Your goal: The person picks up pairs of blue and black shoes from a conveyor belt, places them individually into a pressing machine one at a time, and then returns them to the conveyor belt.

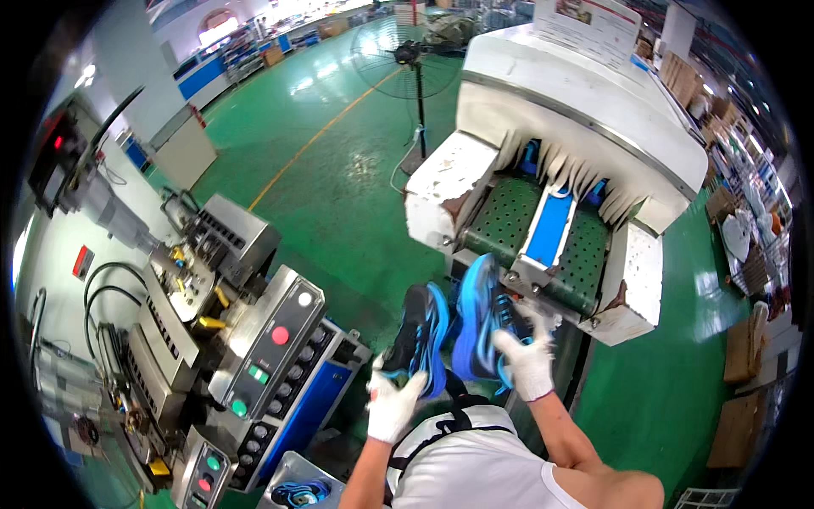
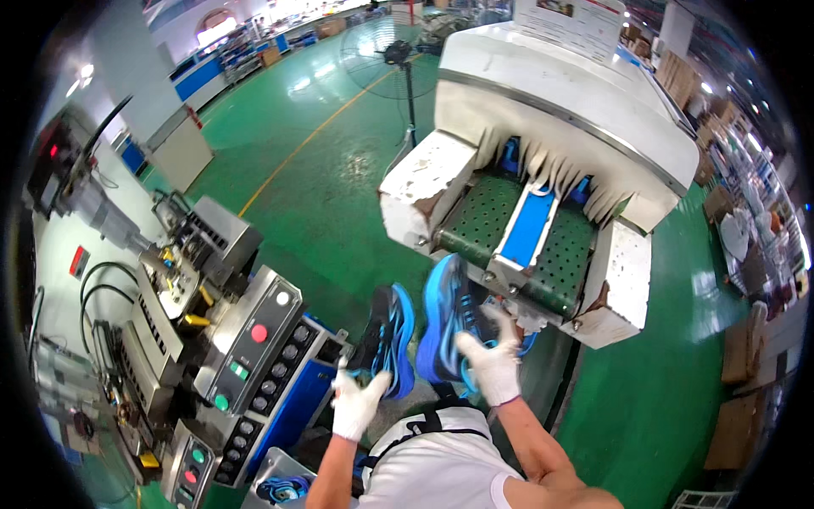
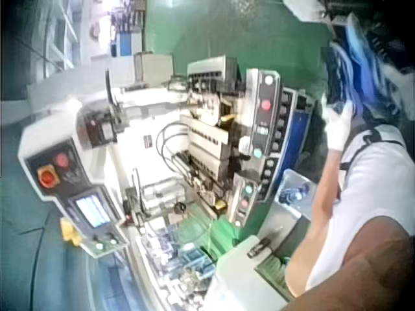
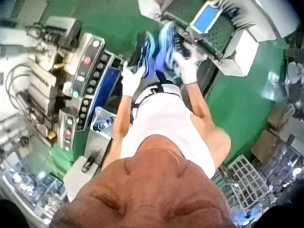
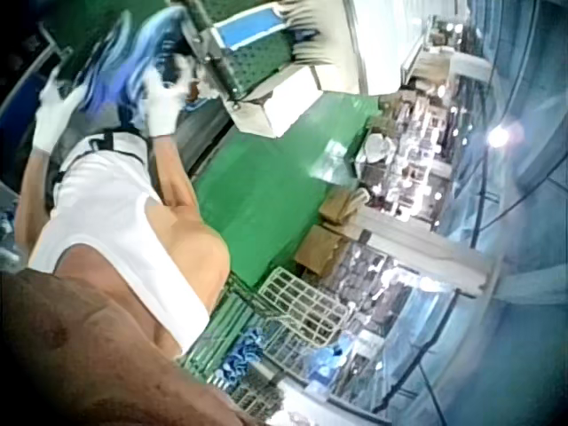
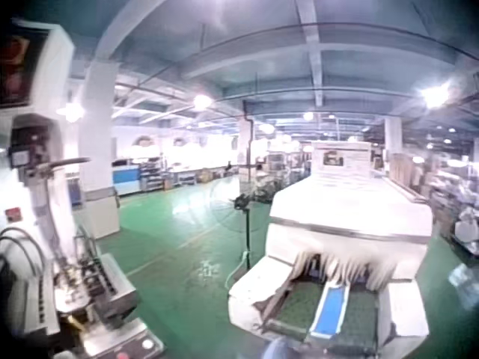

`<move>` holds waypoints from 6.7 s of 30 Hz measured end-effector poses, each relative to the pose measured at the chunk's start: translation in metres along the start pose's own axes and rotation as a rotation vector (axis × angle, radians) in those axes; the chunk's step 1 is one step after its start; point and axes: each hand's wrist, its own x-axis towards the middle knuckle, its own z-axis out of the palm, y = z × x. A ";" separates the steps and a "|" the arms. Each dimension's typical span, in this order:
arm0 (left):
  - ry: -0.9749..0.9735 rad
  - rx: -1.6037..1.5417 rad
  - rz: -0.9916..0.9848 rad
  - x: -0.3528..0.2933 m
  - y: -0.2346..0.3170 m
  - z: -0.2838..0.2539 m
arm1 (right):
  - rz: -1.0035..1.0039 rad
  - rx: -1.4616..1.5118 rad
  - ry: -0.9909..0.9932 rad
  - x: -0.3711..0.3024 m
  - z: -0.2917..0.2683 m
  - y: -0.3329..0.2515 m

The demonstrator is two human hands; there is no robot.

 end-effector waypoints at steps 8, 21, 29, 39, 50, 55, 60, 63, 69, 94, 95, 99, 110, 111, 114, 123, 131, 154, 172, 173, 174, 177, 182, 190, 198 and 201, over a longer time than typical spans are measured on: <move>-0.154 0.168 0.733 0.244 0.168 0.240 | 0.027 -0.624 0.505 0.204 -0.137 -0.003; -0.086 -0.006 0.729 0.208 0.044 0.182 | -0.627 -0.630 0.362 0.228 -0.028 -0.015; 0.809 0.579 -0.917 -0.207 -0.356 -0.055 | -0.164 -0.669 -1.607 0.029 0.197 0.143; 1.561 -0.290 -1.962 -0.592 -0.412 0.031 | -0.499 -1.438 -1.778 -0.042 0.266 0.172; 1.450 -0.542 -1.593 -0.630 -0.492 0.087 | -1.216 -1.746 -1.667 -0.123 0.307 0.077; 1.389 -0.302 -1.205 -0.574 -0.494 0.088 | -1.366 -1.283 -1.981 -0.295 0.340 0.073; 1.123 -0.498 -1.290 -0.535 -0.455 -0.001 | -1.109 -0.606 -2.414 -0.427 0.322 0.062; 1.046 -0.514 -1.079 -0.506 -0.417 -0.047 | -1.463 0.001 -2.416 -0.459 0.317 0.026; 0.529 -0.424 -0.509 -0.403 -0.281 -0.178 | -1.680 0.589 -2.218 -0.406 0.349 -0.046; 0.572 -0.503 0.192 0.138 -0.086 -0.287 | 0.605 0.532 -0.816 0.032 0.317 -0.018; 0.586 -0.493 0.206 0.143 -0.083 -0.290 | 0.604 0.522 -0.751 0.033 0.322 -0.021; 0.646 -0.443 0.249 0.172 -0.076 -0.318 | 0.529 0.479 -0.610 0.030 0.335 -0.033; 0.699 -0.217 0.229 0.265 -0.076 -0.357 | 0.543 0.536 -0.588 -0.006 0.366 -0.053; 0.682 -0.114 0.187 0.270 -0.081 -0.362 | 0.545 0.493 -0.604 -0.004 0.362 -0.048; 0.688 -0.039 0.111 0.284 -0.062 -0.356 | 0.505 0.524 -0.534 -0.008 0.357 -0.053; 0.784 0.133 -0.059 0.375 -0.082 -0.347 | 0.517 0.478 -0.528 0.000 0.325 -0.036; 0.571 0.424 -0.309 0.468 -0.147 -0.344 | 0.447 0.320 -0.545 0.008 0.304 -0.038; 0.607 -0.779 -0.344 -0.032 -0.150 -0.293 | -0.556 -0.767 -0.884 0.104 0.755 -0.087; 1.360 -0.396 -1.109 -0.126 -0.410 -0.059 | -1.339 -0.387 -0.884 0.014 0.687 -0.053; 1.307 -0.440 -1.066 -0.114 -0.412 -0.064 | -1.273 -0.250 -1.012 -0.038 0.632 -0.057; 1.282 -0.434 -1.084 -0.112 -0.404 -0.074 | -1.195 -0.125 -1.144 -0.084 0.588 -0.051; 1.144 -0.540 -1.041 -0.128 -0.386 -0.096 | -1.604 -0.830 -1.152 -0.150 0.535 0.023; 0.831 -0.436 -0.886 -0.303 -0.380 -0.184 | -1.630 -1.249 -1.173 -0.136 0.546 0.094; 0.679 0.369 -1.366 -0.537 -0.513 -0.113 | -1.269 -1.243 -1.398 -0.187 0.423 0.043; 0.969 0.058 -1.351 -0.505 -0.487 -0.129 | -1.169 -1.177 -1.861 -0.248 0.395 0.085; 1.150 -0.189 -1.292 -0.443 -0.408 -0.152 | -0.901 -0.836 -2.007 -0.298 0.390 0.053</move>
